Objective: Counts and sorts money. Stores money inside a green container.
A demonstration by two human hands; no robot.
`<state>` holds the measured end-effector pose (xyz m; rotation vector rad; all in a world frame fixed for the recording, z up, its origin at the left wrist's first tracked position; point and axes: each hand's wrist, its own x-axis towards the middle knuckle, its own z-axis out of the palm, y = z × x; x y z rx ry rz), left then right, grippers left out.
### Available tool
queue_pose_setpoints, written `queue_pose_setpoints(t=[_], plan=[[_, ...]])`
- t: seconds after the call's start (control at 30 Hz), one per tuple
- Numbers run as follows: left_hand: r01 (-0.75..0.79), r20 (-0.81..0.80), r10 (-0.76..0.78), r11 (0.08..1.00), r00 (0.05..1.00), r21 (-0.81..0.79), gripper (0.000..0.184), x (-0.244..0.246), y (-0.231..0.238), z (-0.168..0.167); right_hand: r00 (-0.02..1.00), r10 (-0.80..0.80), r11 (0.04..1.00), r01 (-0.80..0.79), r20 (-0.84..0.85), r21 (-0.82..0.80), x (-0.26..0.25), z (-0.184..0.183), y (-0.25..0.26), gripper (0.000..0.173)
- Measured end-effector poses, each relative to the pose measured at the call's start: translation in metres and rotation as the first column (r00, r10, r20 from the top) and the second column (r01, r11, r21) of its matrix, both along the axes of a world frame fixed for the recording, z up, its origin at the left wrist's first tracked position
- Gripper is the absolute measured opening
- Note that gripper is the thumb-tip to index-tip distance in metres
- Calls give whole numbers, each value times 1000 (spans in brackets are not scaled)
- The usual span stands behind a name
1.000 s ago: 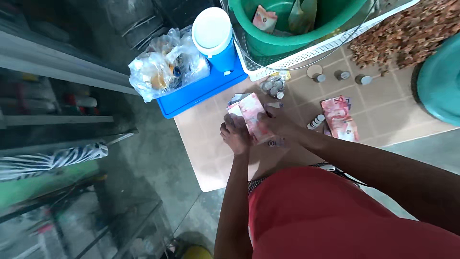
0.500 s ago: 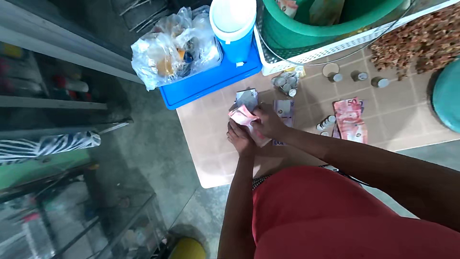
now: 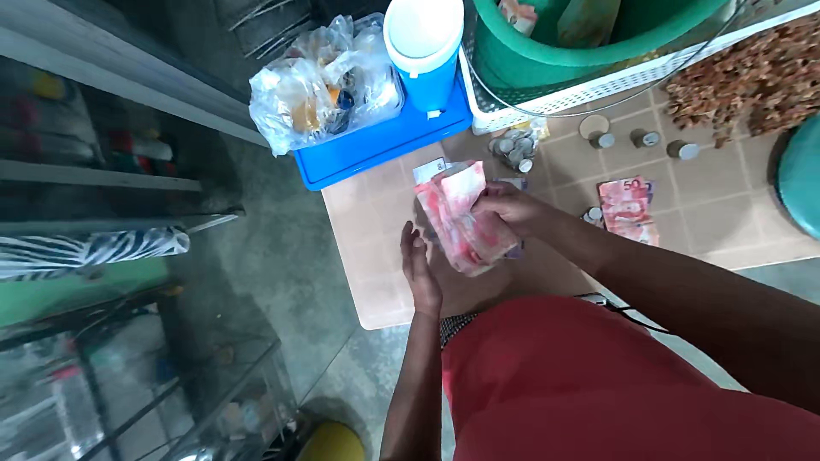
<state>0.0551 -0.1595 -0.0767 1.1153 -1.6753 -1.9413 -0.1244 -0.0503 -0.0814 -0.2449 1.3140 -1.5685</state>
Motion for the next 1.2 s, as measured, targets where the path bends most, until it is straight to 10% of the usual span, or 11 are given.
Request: queue_pose_setpoints(t=[0.17,0.3,0.4,0.5,0.73,0.97,1.1,1.2], plan=[[187,-80,-189,982,979,-26,66,-25,52,37,973,132,990,-119,191,-78,18,21,0,20],[44,-51,-48,996,998,-75,68,-26,61,37,954,87,991,-52,-287,127,19,39,11,23],[112,-120,-115,993,986,-34,84,-11,64,35,625,92,981,78,-775,179,37,42,18,24],[-13,-228,72,968,971,251,49,-14,72,37,410,100,994,-82,-906,73,72,41,25,31],[-107,-168,251,799,953,591,28,-7,47,34,701,185,982,-110,-689,152,57,44,36,47],[-82,203,97,993,974,-83,28,21,-28,-6,804,493,831,-323,-333,453,31,31,28,32],[181,582,173,848,795,-499,57,30,-68,-27,810,380,831,-88,-446,550,7,3,48,27],[145,477,275,726,835,-672,62,18,-67,-19,820,322,839,-16,-473,543,1,-5,57,25]])
